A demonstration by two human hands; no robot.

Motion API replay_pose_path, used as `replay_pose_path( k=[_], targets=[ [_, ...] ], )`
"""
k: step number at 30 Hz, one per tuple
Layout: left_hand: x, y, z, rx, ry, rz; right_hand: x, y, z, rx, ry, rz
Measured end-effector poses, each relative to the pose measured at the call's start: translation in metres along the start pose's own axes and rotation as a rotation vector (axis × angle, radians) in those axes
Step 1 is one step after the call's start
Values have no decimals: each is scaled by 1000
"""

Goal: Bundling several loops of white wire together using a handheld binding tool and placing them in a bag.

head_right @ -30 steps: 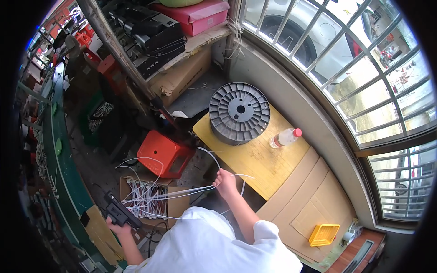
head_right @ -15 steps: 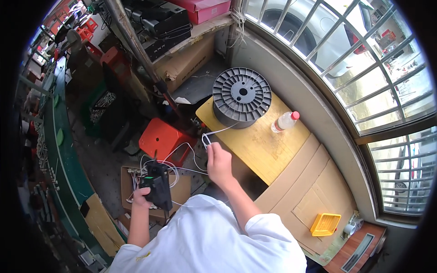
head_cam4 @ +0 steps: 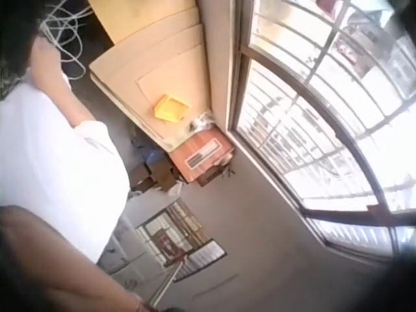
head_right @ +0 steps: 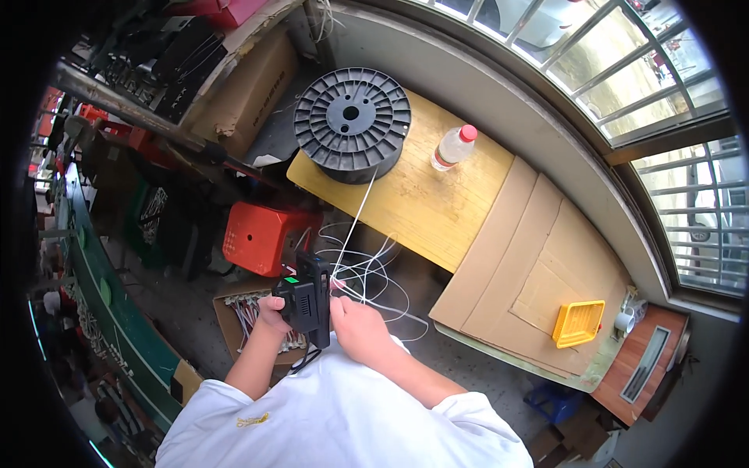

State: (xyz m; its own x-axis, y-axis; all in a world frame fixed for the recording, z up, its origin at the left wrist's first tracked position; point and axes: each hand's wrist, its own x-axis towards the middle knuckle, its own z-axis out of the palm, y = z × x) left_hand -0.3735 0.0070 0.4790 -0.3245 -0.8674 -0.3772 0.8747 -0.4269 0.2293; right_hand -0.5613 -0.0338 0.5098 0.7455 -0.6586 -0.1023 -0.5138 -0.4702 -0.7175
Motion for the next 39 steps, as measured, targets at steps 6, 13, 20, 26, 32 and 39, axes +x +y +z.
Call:
replay_pose_path(
  k=[6, 13, 20, 26, 32, 39],
  targets=[
    [14, 6, -19, 59, -193, -64, 8, 13, -26, 56, -309, -9],
    [8, 22, -15, -12, -280, 22, 30, 22, -72, 75, -719, -24],
    [2, 40, -13, 156, -228, 30, 133, 129, -47, 432, 392, 577],
    [16, 52, -2, 509, -274, -71, 169, 177, -30, 1686, 490, 786],
    [31, 56, 11, 483, -219, -54, 253, 155, -131, 1409, 932, 403],
    [-16, 46, -27, 222, -21, 245, 296, 38, -84, 491, -25, -216]
  ],
)
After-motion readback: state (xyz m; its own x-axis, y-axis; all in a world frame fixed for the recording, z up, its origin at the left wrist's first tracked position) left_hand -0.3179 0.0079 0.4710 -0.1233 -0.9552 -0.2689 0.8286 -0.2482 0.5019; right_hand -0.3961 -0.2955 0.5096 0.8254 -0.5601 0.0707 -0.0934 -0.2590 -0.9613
